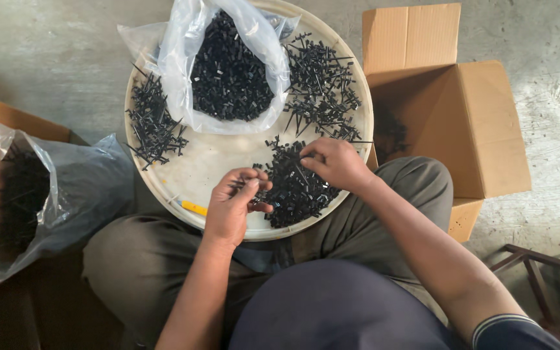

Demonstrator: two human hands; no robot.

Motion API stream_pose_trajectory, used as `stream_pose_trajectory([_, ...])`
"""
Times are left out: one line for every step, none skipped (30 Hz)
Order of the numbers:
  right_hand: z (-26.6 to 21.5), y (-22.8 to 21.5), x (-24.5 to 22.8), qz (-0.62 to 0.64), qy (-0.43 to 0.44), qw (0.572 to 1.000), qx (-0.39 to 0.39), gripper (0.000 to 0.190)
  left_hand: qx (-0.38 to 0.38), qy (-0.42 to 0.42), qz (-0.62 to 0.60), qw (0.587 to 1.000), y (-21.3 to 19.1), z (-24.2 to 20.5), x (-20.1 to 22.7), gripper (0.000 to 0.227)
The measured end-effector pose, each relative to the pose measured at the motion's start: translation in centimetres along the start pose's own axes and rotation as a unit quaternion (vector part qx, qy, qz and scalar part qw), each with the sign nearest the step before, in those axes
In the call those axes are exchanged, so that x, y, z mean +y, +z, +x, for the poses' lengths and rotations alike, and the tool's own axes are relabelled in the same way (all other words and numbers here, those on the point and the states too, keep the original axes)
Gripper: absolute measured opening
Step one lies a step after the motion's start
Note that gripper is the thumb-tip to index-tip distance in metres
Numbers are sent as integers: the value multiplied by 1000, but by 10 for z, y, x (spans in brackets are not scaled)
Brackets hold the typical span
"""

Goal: The person sits on the floor and assembles small black plastic fasteners by hand, inserting a pin into a base and placing the finished units into a cardboard box. The person repeatedly picks parts from a tray and a plastic bag, assembles them, and deposits them into the box.

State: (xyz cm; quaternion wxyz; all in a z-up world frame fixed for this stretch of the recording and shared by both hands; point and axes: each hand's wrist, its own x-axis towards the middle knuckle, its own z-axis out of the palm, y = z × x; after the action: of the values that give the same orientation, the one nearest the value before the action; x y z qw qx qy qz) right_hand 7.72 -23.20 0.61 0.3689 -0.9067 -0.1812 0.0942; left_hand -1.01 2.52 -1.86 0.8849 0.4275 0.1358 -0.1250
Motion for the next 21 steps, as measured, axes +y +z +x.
stream_pose_trajectory([-2, -1, -1, 23, 56, 998, -7, 24, -14, 16, 34, 999, 1, 1, -2, 10])
stream_pose_trajectory([-4, -2, -2, 31, 70, 997, -13, 23, -32, 31, 69, 997, 4, 2, -4, 10])
stream_pose_trajectory([-6, -3, -4, 40, 84, 995, -20, 23, -27, 35, 110, 993, 7, 2, -6, 8])
stream_pose_trajectory([-8, -3, -7, 49, 99, 994, -27, 23, -20, 37, 152, 987, 10, 1, -7, 8])
stream_pose_trajectory([-12, -4, -10, 48, 107, 992, -44, 23, -13, 40, 194, 980, 14, 0, -7, 9])
stream_pose_trajectory([-14, -4, -13, 49, 114, 990, -63, 23, -6, 107, 287, 952, 18, -2, -7, 12])
stream_pose_trajectory([-16, -3, -16, 50, 121, 988, -82, 23, 0, 172, 375, 911, 23, -5, -6, 17])
stream_pose_trajectory([-19, -2, -20, 35, 97, 990, -91, 23, 7, 234, 460, 857, 27, -8, -5, 22])
stream_pose_trajectory([-21, 0, -23, 20, 73, 992, -101, 23, -2, 251, 494, 833, 32, -13, -3, 25])
stream_pose_trajectory([-22, 1, -27, 5, 49, 993, -109, 23, -12, 268, 527, 806, 36, -16, 0, 27])
stream_pose_trajectory([-23, 2, -30, 1, 39, 992, -123, 24, -23, 285, 559, 778, 40, -18, 3, 30])
stream_pose_trajectory([-24, 3, -33, -4, 28, 990, -137, 24, -24, 282, 570, 771, 43, -19, 6, 26])
stream_pose_trajectory([-24, 4, -36, -8, 18, 988, -151, 24, -25, 278, 581, 764, 46, -20, 8, 23])
stream_pose_trajectory([-24, 5, -39, -4, 17, 988, -156, 23, -28, 274, 591, 758, 47, -21, 9, 20])
stream_pose_trajectory([-25, 6, -40, 1, 16, 987, -162, 22, -23, 277, 585, 762, 48, -22, 9, 17])
stream_pose_trajectory([-24, 6, -41, 3, 15, 986, -165, 22, -20, 283, 578, 765, 48, -21, 9, 15])
stream_pose_trajectory([-24, 6, -41, 26, 4, 989, -149, 20, -18, 289, 570, 768, 48, -20, 9, 13])
stream_pose_trajectory([-26, 7, -40, 50, -6, 990, -134, 19, -12, 270, 554, 787, 46, -20, 8, 14])
stream_pose_trajectory([-29, 8, -39, 73, -15, 990, -119, 17, -6, 250, 538, 805, 44, -19, 6, 14])
stream_pose_trajectory([-31, 10, -36, 115, -12, 987, -112, 18, 1, 230, 521, 822, 42, -19, 5, 14])
stream_pose_trajectory([-34, 13, -33, 157, -9, 982, -106, 18, -5, 209, 503, 839, 40, -18, 5, 15])
